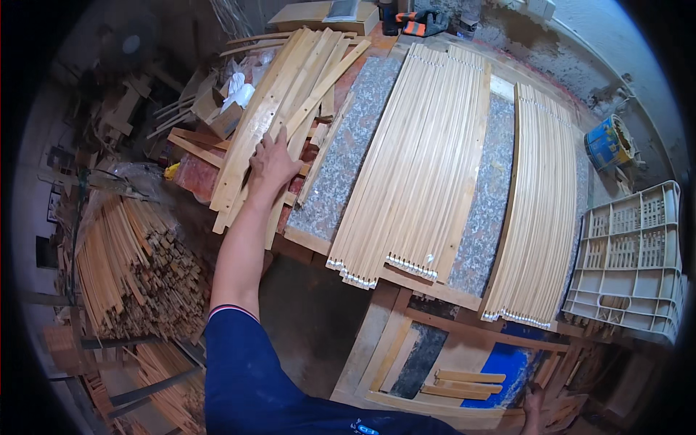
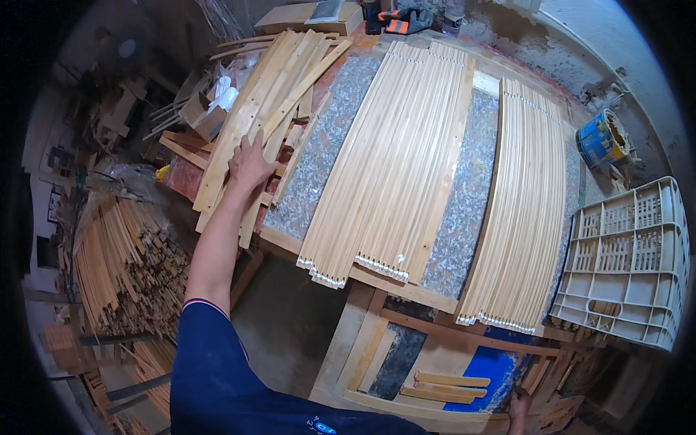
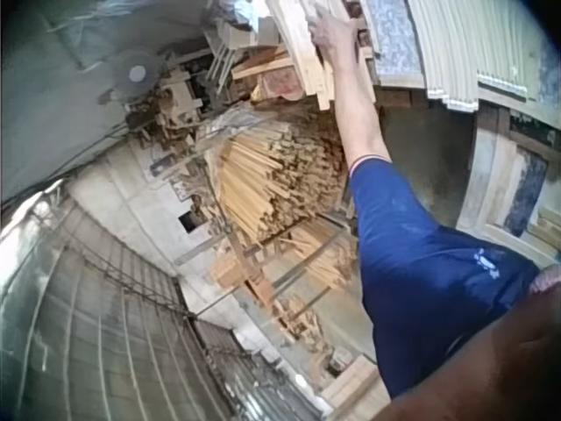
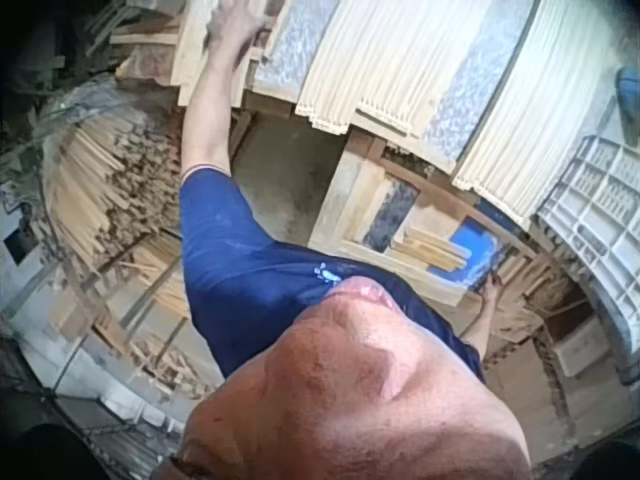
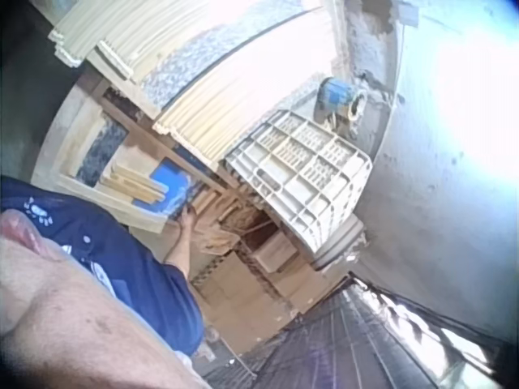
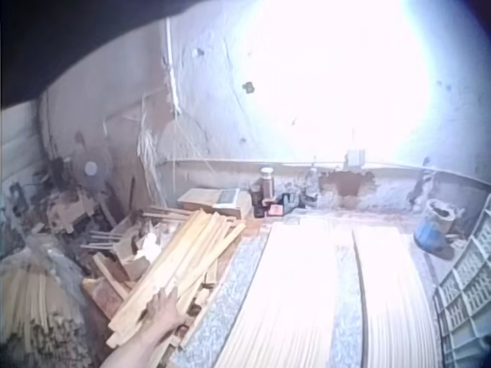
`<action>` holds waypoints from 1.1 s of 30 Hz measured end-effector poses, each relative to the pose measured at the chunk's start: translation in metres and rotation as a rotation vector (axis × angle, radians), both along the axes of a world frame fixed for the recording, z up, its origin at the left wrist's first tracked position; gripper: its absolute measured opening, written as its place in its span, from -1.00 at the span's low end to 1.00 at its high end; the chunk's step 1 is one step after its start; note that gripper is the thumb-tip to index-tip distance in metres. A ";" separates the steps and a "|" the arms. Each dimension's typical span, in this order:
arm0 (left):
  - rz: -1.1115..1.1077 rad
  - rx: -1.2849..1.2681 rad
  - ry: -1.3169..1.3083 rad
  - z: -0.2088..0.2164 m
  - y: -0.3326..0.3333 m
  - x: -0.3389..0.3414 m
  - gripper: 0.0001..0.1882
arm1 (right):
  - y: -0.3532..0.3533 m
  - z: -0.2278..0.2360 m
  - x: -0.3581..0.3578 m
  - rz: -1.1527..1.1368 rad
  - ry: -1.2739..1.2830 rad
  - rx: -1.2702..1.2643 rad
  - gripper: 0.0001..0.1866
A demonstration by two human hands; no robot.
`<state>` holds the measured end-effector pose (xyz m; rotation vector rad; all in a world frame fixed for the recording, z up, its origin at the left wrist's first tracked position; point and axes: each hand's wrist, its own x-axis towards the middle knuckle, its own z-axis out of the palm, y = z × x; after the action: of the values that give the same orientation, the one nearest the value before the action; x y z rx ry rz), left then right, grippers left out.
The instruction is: Assembling and nailing small wooden slats to form a frame.
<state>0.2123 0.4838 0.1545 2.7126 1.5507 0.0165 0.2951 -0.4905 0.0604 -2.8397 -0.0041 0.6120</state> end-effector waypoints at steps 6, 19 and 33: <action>-0.153 -0.107 -0.149 -0.013 -0.009 0.016 -0.18 | -0.011 -0.014 0.003 0.013 -0.025 0.019 -0.73; 0.281 -0.193 -0.225 -0.017 0.083 -0.097 -0.09 | -0.026 -0.006 -0.007 -0.114 0.060 0.082 -0.73; 0.174 -0.563 -0.300 -0.011 0.084 -0.088 -0.13 | -0.009 -0.008 0.023 0.020 0.134 -0.017 -0.63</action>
<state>0.1242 0.5683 0.1436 2.0385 1.4285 -0.0093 0.3180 -0.4998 0.0528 -2.8118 -0.0048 0.8090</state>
